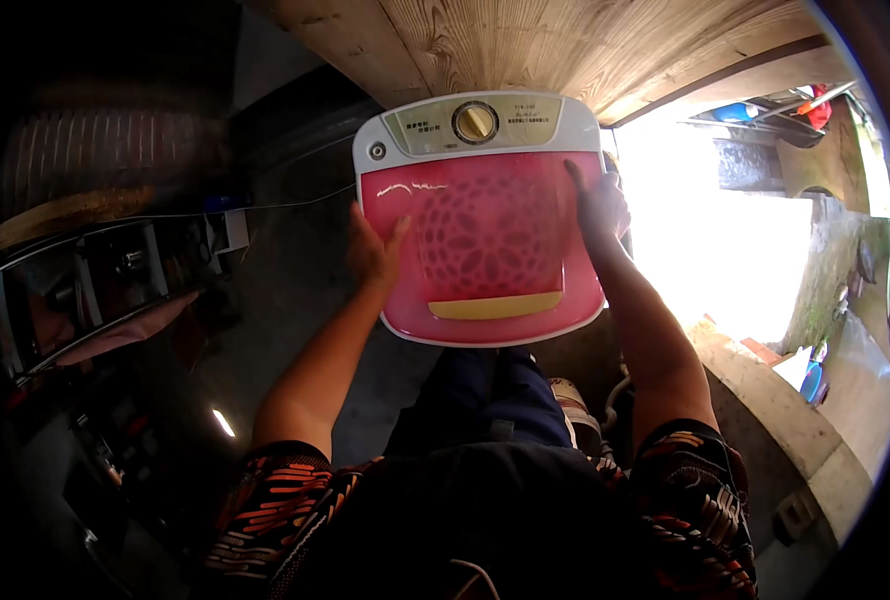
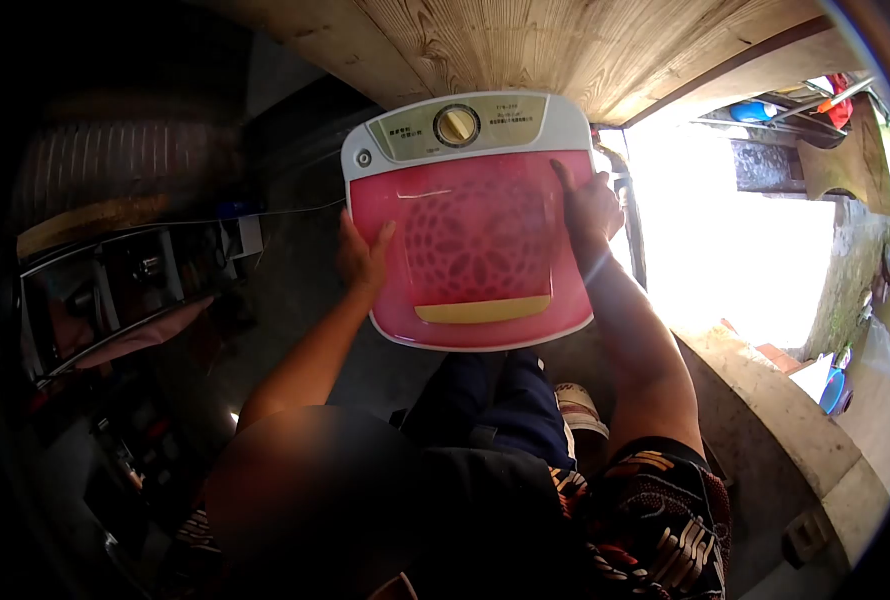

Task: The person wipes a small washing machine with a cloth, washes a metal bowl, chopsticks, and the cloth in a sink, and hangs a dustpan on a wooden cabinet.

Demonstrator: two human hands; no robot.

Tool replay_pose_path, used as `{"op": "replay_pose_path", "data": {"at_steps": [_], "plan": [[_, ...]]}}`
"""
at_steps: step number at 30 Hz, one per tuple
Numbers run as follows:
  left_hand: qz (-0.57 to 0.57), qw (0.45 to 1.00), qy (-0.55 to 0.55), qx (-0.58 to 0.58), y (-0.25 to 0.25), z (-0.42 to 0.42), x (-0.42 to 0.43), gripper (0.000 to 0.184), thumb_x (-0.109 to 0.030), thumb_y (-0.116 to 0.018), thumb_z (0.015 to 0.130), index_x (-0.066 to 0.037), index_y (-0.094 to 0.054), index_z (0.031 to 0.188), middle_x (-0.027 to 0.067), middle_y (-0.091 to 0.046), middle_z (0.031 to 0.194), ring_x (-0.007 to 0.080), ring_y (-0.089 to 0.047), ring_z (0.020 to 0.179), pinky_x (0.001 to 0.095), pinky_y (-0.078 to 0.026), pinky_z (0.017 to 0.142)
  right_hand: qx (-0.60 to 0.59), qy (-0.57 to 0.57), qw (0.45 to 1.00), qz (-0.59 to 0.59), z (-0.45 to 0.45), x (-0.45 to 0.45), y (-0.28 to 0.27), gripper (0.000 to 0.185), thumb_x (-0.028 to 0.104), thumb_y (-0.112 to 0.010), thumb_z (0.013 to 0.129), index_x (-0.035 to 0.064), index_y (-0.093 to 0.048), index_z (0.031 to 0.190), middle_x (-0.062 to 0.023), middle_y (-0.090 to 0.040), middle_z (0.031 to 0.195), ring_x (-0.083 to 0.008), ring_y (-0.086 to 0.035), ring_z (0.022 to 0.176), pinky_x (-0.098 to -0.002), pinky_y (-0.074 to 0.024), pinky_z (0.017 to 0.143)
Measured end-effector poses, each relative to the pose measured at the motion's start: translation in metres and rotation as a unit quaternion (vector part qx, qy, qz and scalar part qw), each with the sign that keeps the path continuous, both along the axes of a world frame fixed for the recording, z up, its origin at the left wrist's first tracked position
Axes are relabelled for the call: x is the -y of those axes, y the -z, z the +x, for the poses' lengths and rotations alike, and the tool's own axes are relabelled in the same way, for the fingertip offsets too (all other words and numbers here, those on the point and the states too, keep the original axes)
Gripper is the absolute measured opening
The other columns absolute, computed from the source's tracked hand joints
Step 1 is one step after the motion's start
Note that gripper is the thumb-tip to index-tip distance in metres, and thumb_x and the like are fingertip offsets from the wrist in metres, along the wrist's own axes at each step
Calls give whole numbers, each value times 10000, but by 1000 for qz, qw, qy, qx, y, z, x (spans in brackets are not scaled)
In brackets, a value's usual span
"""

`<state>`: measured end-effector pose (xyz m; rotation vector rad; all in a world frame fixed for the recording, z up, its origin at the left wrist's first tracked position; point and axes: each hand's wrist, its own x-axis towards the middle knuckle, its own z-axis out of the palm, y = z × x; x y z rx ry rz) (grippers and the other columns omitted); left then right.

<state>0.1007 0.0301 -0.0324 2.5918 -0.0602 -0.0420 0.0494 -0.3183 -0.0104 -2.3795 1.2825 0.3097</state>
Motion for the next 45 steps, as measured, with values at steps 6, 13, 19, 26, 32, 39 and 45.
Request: {"op": "replay_pose_path", "data": {"at_steps": [6, 13, 19, 26, 32, 39, 45], "plan": [[25, 999, 2, -35, -5, 1, -1, 971, -648, -604, 812, 31, -285, 1428, 286, -514, 1279, 426, -585, 1072, 460, -494, 870, -14, 0, 1000, 11, 4, -1, -7, 937, 813, -445, 795, -75, -557, 1071, -283, -656, 1033, -414, -639, 1001, -486, -475, 878], [10, 1000, -3, -19, 1, 1, 0, 993, -670, -589, 810, 14, -260, 1451, 271, -516, 1280, 415, -588, 1075, 460, -497, 865, 29, -4, 1000, -8, 2, 2, 1, 973, 849, -439, 759, -65, -566, 1070, -271, -677, 954, -411, -658, 964, -488, -490, 833], [29, 999, -4, -34, -2, -2, 0, 1001, -687, -569, 813, 16, -255, 1453, 267, -516, 1284, 413, -588, 1078, 456, -496, 866, 28, -7, 1000, -10, -1, 2, 1, 970, 849, -433, 763, -63, -564, 1065, -270, -677, 937, -414, -664, 943, -491, -495, 822], [44, 999, -5, -24, -3, 0, 0, 989, -681, -569, 817, 19, -267, 1447, 263, -522, 1292, 407, -591, 1081, 451, -492, 876, 24, -10, 1000, -13, 0, 2, 3, 980, 847, -427, 768, -69, -557, 1090, -276, -676, 951, -410, -667, 940, -489, -499, 810], [39, 998, -16, -42, -11, -2, 5, 981, -679, -567, 818, 21, -283, 1443, 246, -523, 1312, 396, -565, 1140, 444, -474, 915, 10, -11, 1000, -2, -1, 2, -3, 979, 841, -434, 769, -70, -547, 1108, -266, -679, 952, -399, -668, 947, -477, -498, 815], [26, 999, -18, -19, -7, -2, 4, 950, -662, -586, 812, 10, -324, 1430, 236, -530, 1315, 385, -555, 1163, 430, -465, 936, 35, -5, 999, -16, -2, -2, 3, 948, 805, -449, 796, -61, -519, 1176, -248, -648, 1080, -381, -638, 1025, -474, -481, 857], [2, 999, -31, -15, -9, -2, 5, 946, -654, -625, 787, -2, -346, 1414, 235, -533, 1308, 385, -560, 1149, 423, -475, 925, 162, -67, 981, -82, -10, -9, 9, 637, 570, -600, 852, 134, -504, 1308, -191, -504, 1315, -374, -494, 1207, -482, -364, 979]]}}
